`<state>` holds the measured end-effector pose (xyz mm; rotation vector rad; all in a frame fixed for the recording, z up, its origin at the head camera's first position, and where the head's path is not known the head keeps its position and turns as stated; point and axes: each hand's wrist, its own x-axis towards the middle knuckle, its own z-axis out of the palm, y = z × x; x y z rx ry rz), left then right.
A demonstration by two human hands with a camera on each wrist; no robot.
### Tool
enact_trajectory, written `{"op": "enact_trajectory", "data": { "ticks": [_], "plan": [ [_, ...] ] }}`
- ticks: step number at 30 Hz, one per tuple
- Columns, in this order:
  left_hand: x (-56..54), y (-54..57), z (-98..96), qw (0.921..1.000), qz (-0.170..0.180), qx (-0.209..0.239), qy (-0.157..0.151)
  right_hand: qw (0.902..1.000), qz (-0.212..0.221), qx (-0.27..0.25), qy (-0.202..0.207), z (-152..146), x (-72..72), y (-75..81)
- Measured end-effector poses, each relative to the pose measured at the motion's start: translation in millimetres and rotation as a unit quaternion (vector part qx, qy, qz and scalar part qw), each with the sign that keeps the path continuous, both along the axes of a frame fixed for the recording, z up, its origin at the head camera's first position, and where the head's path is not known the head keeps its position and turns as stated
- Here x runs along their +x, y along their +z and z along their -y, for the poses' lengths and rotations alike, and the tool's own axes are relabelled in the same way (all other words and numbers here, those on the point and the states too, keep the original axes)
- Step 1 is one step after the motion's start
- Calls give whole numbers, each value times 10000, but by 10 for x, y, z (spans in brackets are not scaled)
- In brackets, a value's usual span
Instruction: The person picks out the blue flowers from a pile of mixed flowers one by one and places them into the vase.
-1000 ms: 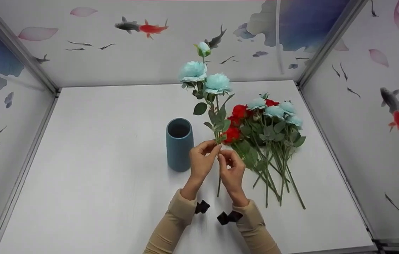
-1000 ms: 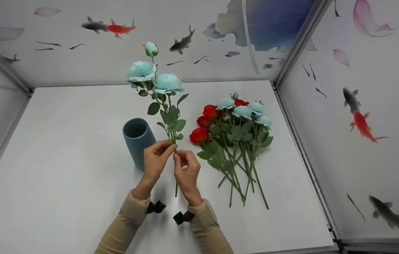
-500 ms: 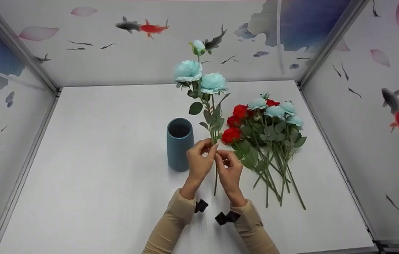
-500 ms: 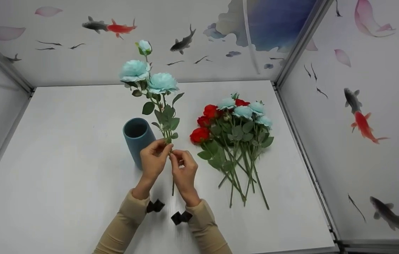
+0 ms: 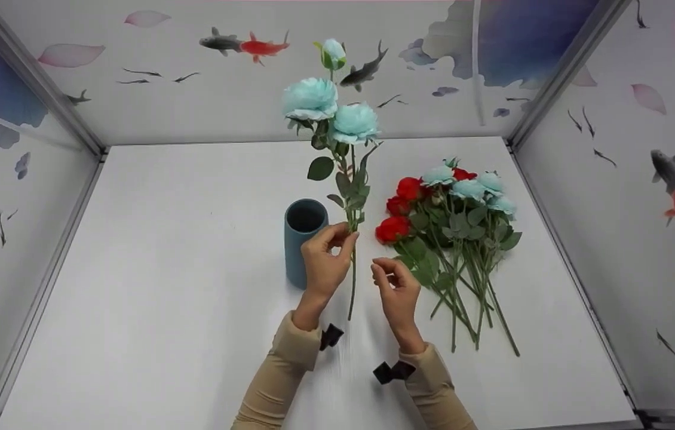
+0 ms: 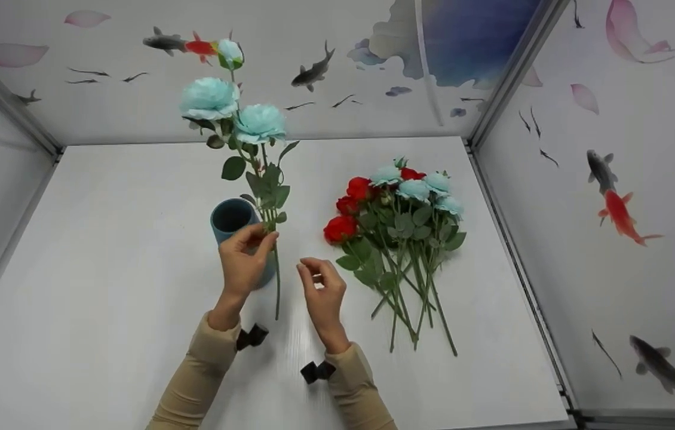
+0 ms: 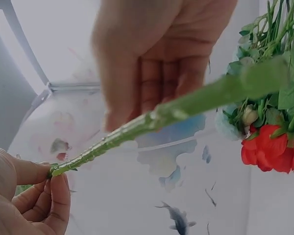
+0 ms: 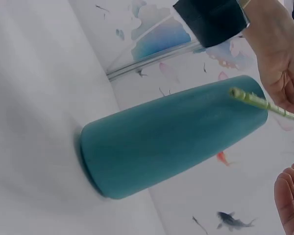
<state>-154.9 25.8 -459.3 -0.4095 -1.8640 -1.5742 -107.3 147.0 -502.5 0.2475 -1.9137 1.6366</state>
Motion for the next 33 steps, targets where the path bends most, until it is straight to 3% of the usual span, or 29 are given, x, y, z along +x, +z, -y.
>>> {"op": "enact_trajectory", "data": {
  "ticks": [4, 11, 16, 22, 26, 33],
  "plan": [
    [-48, 117, 110, 9998, -164, 66, -43, 9998, 94, 1, -199, -150, 26, -108],
    [-145, 457, 298, 9991, -209, 246, -273, 9967, 413, -2, -693, -438, 74, -278],
    [-277, 707, 417, 9969, -609, 425, -243, 9911, 805, -97, -1056, -639, 121, -368],
    [-410, 1008, 513, 9906, -1171, 687, -144, 9882, 887, -66, -1250, -738, 161, -471],
    [-453, 1079, 542, 9861, -1448, 810, 20, 9869, 925, -4, -1319, -742, 171, -508],
    [-477, 1079, 578, 9792, -1790, 866, 392, 9846, 1071, 46, -1384, -737, 165, -505]
  ]
}}
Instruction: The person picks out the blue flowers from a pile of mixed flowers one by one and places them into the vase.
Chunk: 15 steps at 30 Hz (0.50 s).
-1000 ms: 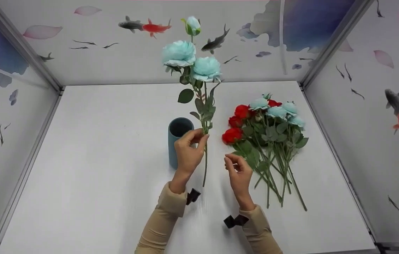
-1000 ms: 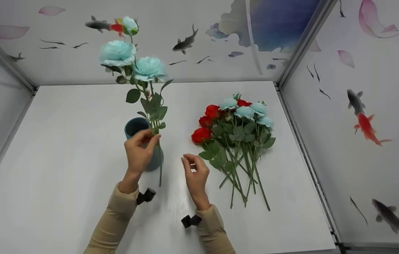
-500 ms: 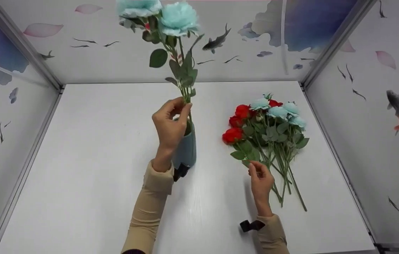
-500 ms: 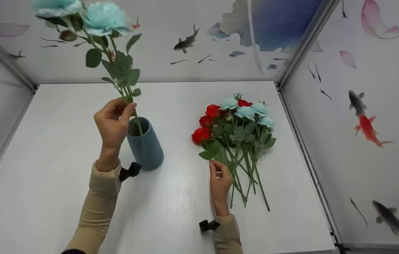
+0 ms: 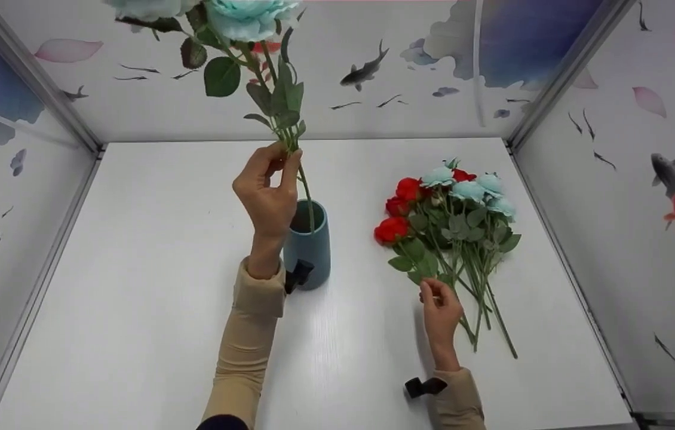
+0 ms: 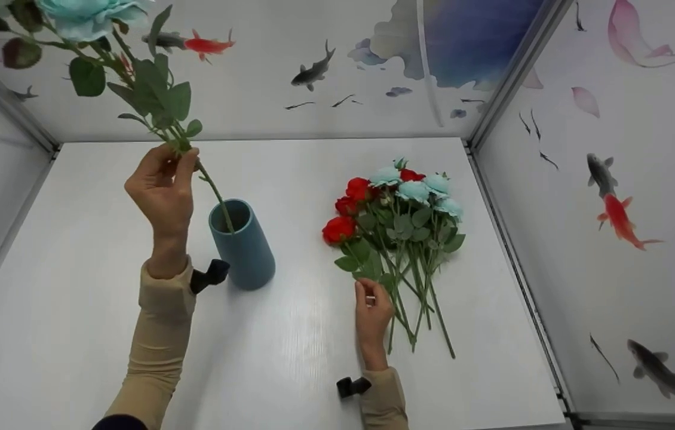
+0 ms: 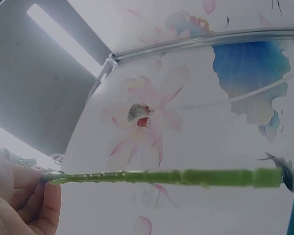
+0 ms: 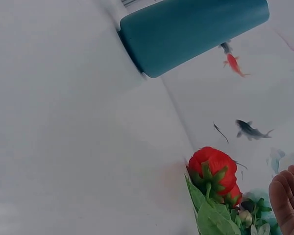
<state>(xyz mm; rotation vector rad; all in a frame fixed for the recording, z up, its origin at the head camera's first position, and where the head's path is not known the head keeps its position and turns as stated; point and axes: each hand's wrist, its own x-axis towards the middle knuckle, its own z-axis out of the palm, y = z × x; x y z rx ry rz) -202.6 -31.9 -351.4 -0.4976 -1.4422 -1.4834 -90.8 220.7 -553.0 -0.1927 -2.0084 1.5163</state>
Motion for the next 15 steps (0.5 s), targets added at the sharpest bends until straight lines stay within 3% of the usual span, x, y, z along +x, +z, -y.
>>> {"op": "enact_trajectory", "data": {
  "ticks": [8, 15],
  "plan": [
    [-70, -26, 28, 9995, -202, 8, 248, 9998, 128, -146, 5, 6, 4, 8],
    [-124, -206, 30, 9994, -48, -110, 318, 9999, 109, -125, 29, -2, 14, -10]
  ]
}}
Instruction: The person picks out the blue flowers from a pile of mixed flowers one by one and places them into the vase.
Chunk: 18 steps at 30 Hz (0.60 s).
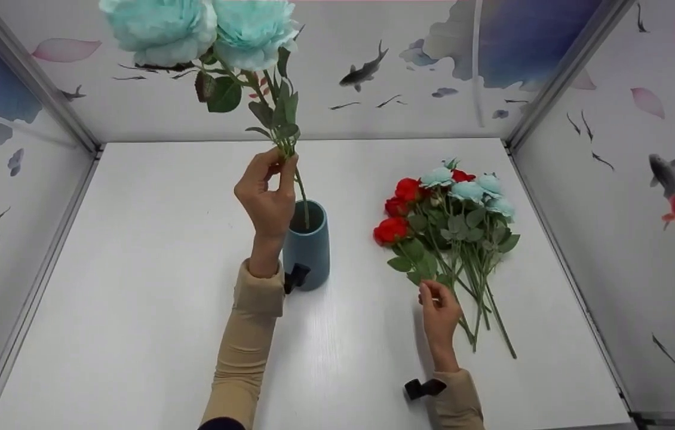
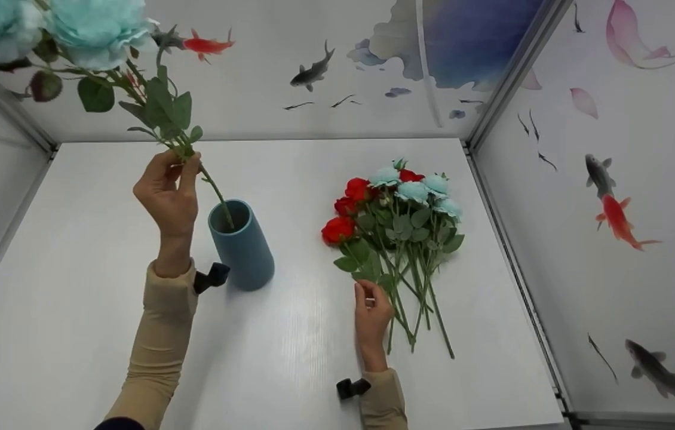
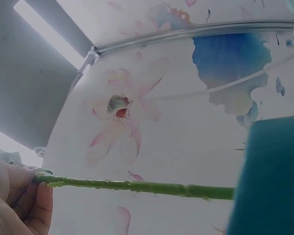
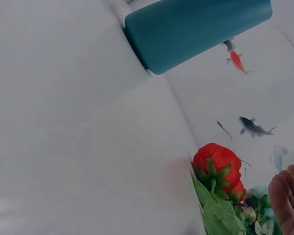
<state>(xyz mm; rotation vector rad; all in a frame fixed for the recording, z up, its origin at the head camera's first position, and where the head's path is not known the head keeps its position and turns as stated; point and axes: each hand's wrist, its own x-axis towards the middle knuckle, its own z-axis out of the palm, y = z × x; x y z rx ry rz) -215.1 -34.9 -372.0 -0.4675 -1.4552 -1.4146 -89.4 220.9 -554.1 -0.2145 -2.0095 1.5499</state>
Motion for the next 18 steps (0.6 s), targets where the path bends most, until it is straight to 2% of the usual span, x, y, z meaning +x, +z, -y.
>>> {"op": "enact_trajectory", "data": {
  "ticks": [8, 18],
  "plan": [
    [-8, -239, 4, 9994, 305, -149, 28, 10000, 83, -45, 2, -15, -1, -29],
    [54, -528, -13, 9977, 626, -273, 37, 9997, 233, -42, -105, -146, -17, -94]
  ]
}}
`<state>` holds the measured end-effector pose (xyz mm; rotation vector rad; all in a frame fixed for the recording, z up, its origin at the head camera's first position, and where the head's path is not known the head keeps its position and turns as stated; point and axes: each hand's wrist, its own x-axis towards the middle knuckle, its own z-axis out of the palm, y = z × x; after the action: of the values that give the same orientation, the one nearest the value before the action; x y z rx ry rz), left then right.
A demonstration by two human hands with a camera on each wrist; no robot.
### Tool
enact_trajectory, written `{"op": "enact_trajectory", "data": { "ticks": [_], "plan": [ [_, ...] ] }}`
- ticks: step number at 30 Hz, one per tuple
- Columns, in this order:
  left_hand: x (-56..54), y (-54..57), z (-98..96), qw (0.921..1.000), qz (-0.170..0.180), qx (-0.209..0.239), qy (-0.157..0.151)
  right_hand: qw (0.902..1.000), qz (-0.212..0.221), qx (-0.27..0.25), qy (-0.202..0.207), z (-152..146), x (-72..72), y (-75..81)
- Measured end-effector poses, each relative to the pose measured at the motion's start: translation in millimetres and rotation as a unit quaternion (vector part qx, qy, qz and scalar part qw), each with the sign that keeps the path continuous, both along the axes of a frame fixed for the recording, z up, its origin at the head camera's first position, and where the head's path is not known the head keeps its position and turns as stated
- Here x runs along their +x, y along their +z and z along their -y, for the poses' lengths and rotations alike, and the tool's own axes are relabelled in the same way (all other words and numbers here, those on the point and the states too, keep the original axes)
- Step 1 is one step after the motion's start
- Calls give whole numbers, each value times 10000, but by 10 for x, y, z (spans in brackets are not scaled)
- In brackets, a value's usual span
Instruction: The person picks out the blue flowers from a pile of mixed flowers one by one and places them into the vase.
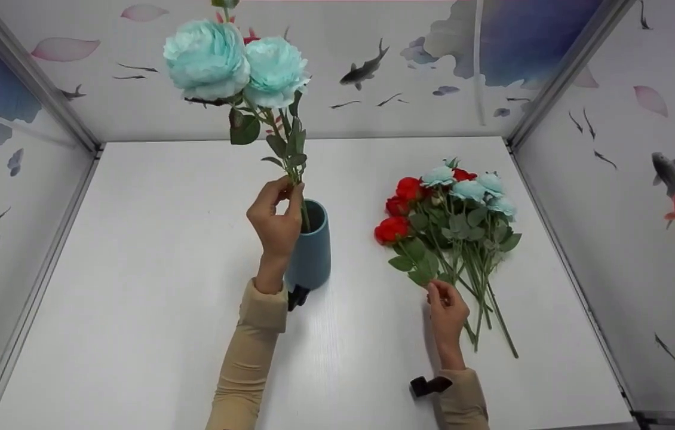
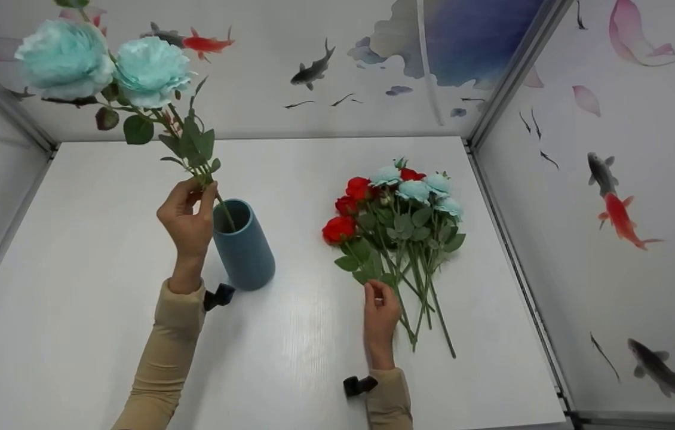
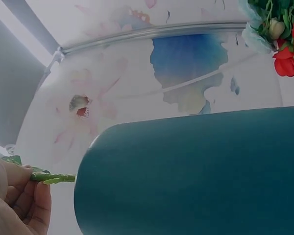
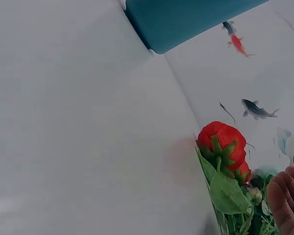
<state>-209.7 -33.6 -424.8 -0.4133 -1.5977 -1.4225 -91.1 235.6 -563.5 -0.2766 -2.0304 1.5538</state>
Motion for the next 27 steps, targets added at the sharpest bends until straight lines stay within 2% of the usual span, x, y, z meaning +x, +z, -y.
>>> {"op": "enact_trajectory", "data": {
  "ticks": [4, 5, 11, 12, 19, 23, 27],
  "plan": [
    [24, -78, -2, 9999, 91, -50, 32, 9995, 81, 225, -214, -74, -9, -30],
    [54, -48, -10, 9999, 98, -75, 57, 9989, 106, 323, -314, -90, -12, -34],
    [63, -118, -4, 9996, 190, -134, 133, 9938, 253, 724, -801, -345, -87, -373],
    [37, -176, 8, 9995, 230, -138, 147, 9931, 254, 792, -830, -387, -94, -426],
    [39, -275, 18, 9982, 465, -221, 322, 9850, 179, 1296, -1129, -467, -61, -414],
    [33, -323, 26, 9972, 454, -344, 485, 9827, 259, 1350, -1243, -495, -57, -424],
    [38, -351, 25, 9969, 426, -421, 519, 9800, 351, 1476, -1289, -506, -53, -420]
  ]
}}
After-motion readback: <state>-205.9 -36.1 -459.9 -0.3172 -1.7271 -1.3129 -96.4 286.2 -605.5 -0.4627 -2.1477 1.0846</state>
